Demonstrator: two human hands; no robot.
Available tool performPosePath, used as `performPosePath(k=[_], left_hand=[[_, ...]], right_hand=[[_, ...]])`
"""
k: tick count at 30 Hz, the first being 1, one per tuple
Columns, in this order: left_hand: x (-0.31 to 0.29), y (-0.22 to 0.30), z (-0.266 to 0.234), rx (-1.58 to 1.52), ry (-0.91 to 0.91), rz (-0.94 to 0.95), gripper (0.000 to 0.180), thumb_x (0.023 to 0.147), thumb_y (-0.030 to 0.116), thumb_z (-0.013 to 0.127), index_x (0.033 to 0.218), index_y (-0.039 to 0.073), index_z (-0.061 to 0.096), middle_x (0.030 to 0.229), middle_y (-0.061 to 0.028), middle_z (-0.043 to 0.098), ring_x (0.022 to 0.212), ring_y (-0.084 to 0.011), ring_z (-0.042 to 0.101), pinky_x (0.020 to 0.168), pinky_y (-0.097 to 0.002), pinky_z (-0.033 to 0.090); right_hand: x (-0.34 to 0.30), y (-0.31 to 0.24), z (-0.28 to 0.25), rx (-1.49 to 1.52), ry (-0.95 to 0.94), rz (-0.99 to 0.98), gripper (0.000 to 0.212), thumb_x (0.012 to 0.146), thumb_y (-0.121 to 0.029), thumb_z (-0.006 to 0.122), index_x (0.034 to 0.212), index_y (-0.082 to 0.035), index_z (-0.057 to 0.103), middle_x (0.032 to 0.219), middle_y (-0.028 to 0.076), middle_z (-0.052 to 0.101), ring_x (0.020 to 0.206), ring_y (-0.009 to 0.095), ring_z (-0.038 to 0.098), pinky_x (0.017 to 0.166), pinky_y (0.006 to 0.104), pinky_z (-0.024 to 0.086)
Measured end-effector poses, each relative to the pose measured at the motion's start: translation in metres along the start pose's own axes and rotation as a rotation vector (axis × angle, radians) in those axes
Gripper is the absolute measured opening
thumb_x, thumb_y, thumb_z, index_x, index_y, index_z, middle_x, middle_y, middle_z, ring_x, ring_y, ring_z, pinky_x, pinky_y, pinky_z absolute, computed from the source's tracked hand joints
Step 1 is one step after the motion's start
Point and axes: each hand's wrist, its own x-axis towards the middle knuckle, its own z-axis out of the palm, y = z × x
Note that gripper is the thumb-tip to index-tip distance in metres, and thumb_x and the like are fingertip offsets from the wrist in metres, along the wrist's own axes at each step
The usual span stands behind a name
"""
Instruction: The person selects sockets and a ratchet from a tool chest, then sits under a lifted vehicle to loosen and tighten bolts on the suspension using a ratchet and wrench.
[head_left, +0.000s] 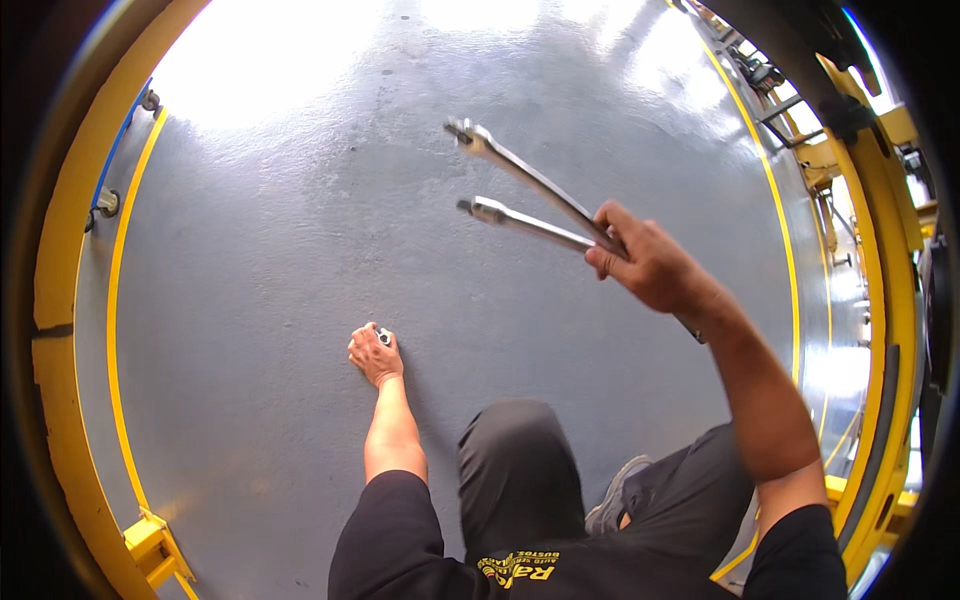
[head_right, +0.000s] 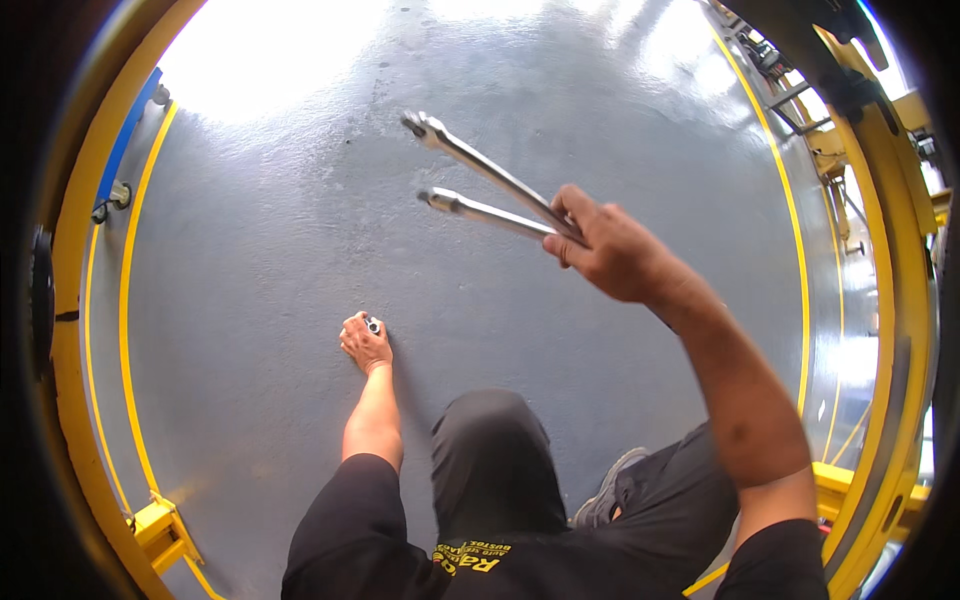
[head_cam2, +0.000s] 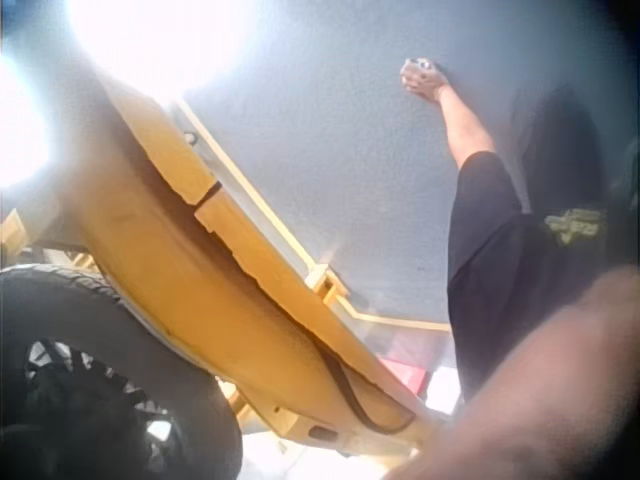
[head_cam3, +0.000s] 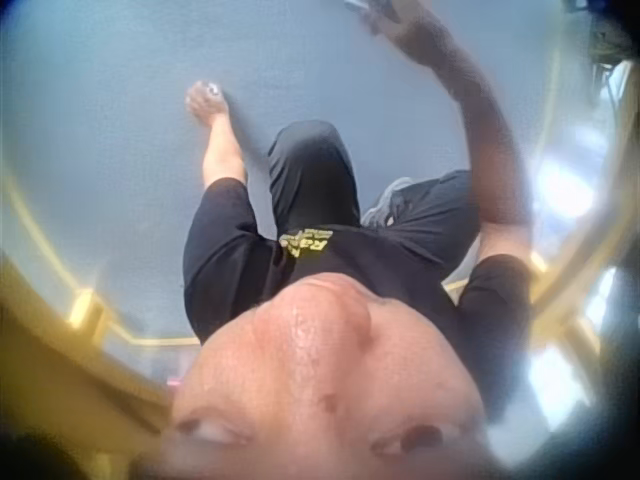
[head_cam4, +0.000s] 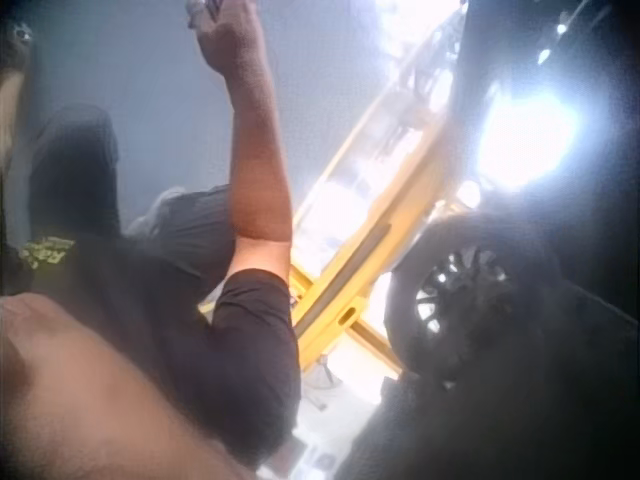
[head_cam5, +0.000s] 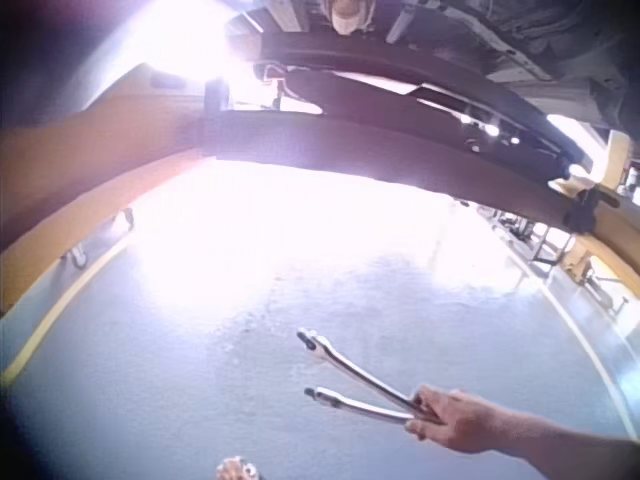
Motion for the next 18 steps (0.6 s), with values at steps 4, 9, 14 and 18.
performPosePath(k=[4, 9, 14, 18], left_hand=[[0.006, -0.007, 0.003, -0.062, 0.058, 0.053, 0.039, 0.089, 0.033, 0.072, 0.126, 0.02, 0.064, 0.129, -0.0037, 0.062, 0.128, -0.0291, 0.053, 0.107, -0.0492, 0.042], [-0.004, -0.013, 0.025, -0.315, 0.131, 0.161, 0.03, 0.091, 0.029, 0.068, 0.116, 0.013, 0.067, 0.108, -0.0111, 0.071, 0.105, -0.0331, 0.066, 0.09, -0.0531, 0.053], [0.002, 0.001, 0.006, -0.002, 0.214, 0.096, 0.02, 0.094, 0.034, 0.068, 0.094, 0.014, 0.064, 0.092, -0.0059, 0.065, 0.093, -0.0341, 0.065, 0.085, -0.0455, 0.052], [0.085, 0.0, -0.037, -0.664, -0.218, -0.002, 0.038, 0.101, 0.045, 0.06, 0.081, 0.012, 0.057, 0.073, -0.0037, 0.055, 0.074, -0.0245, 0.058, 0.072, -0.0397, 0.048]], right_hand=[[-0.01, -0.034, -0.037, -0.266, -0.024, -0.034, 0.018, 0.102, -0.02, 0.062, 0.105, -0.004, 0.054, 0.068, 0.013, 0.058, 0.059, 0.024, 0.059, 0.063, 0.0451, 0.051], [-0.069, 0.0, -0.077, -0.827, 0.299, -0.336, 0.016, 0.097, -0.014, 0.065, 0.107, -0.008, 0.053, 0.08, 0.018, 0.069, 0.076, 0.041, 0.073, 0.07, 0.0501, 0.059], [-0.139, -0.011, -0.109, -0.628, 0.311, -0.135, 0.019, 0.094, -0.009, 0.068, 0.101, -0.01, 0.05, 0.078, 0.014, 0.071, 0.074, 0.036, 0.075, 0.069, 0.0489, 0.058], [-0.127, -0.011, -0.11, -0.493, 0.502, -0.166, 0.02, 0.096, -0.014, 0.069, 0.106, -0.01, 0.052, 0.077, 0.013, 0.072, 0.075, 0.035, 0.076, 0.068, 0.0489, 0.058]])
